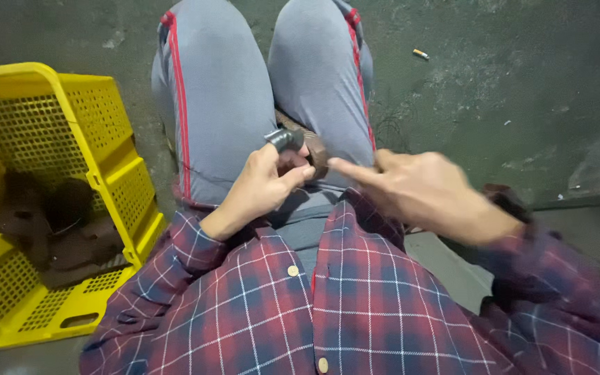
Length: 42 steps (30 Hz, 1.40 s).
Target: The person sits on the floor and sews a brown sandal using a needle and thread. They repeatedly pull the thread through the sandal's sole and strap, tightening the stitches by hand. A yellow basket with other sandals is visible nearby.
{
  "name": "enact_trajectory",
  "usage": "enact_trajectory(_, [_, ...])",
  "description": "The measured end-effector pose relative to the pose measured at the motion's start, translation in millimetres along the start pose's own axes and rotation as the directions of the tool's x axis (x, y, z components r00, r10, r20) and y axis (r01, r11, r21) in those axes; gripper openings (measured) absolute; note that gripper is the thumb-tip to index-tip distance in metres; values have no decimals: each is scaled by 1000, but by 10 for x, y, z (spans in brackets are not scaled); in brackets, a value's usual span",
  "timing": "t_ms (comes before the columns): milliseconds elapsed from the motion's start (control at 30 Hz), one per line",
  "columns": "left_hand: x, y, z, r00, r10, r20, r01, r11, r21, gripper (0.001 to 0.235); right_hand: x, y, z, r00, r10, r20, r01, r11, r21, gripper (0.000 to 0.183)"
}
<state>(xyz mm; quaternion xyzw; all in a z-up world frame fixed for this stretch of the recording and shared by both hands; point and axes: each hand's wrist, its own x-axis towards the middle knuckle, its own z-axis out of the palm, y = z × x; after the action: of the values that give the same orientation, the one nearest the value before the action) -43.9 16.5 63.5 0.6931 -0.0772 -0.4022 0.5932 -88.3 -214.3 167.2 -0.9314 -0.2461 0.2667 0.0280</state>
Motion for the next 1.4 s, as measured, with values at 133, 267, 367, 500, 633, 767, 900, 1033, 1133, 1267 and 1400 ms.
enact_trajectory(133, [159, -158, 19, 994, 99, -37, -87, 965, 248, 25, -344, 207, 74, 972, 54, 228, -7, 979, -206, 77])
enact_trajectory(267, [-116, -11, -50, 750, 660, -43, -451, 558, 696, 22, -213, 99, 169, 998, 0, -69, -1, 1000, -10, 54])
enact_trajectory(367, [-277, -94, 24, 799, 601, 20, -491, 632, 599, 9, -62, -2, 424, 988, 149, -46, -105, 854, 509, 35])
enact_trajectory(500, [-281, -234, 59, 863, 501, 64, -414, 628, 659, 10, 100, -162, 980, 893, 392, -221, -25, 533, 846, 18])
enact_trajectory(633, [-248, -78, 21, 991, 129, 34, -133, 968, 214, 19, 151, -263, 1039, 824, 486, -292, 80, 410, 908, 9])
enact_trajectory(767, [-116, 130, 91, 994, -76, 75, 70, 994, 80, 23, 191, -392, 981, 838, 394, -379, 195, 432, 881, 6])
enact_trajectory(900, [-43, -134, 174, 986, -138, 96, 135, 990, 39, 13, 149, -367, 885, 844, 224, -487, 158, 763, 626, 10])
enact_trajectory(1033, [-75, -18, 77, 967, -214, 142, 243, 941, -236, 11, 83, -315, 509, 917, 140, -373, -29, 958, 286, 23])
enact_trajectory(1133, [-86, -131, 96, 966, -217, 140, 251, 919, -304, 12, 45, -317, 610, 920, 124, -372, -90, 990, 109, 18])
enact_trajectory(1267, [-109, -137, 89, 965, -214, 154, 255, 900, -352, 13, 104, -331, 435, 937, 157, -311, -117, 983, 142, 18])
enact_trajectory(1400, [-153, -94, 29, 971, -190, 142, 228, 915, -333, 13, -11, -131, 130, 941, 337, 30, -174, 406, 897, 24])
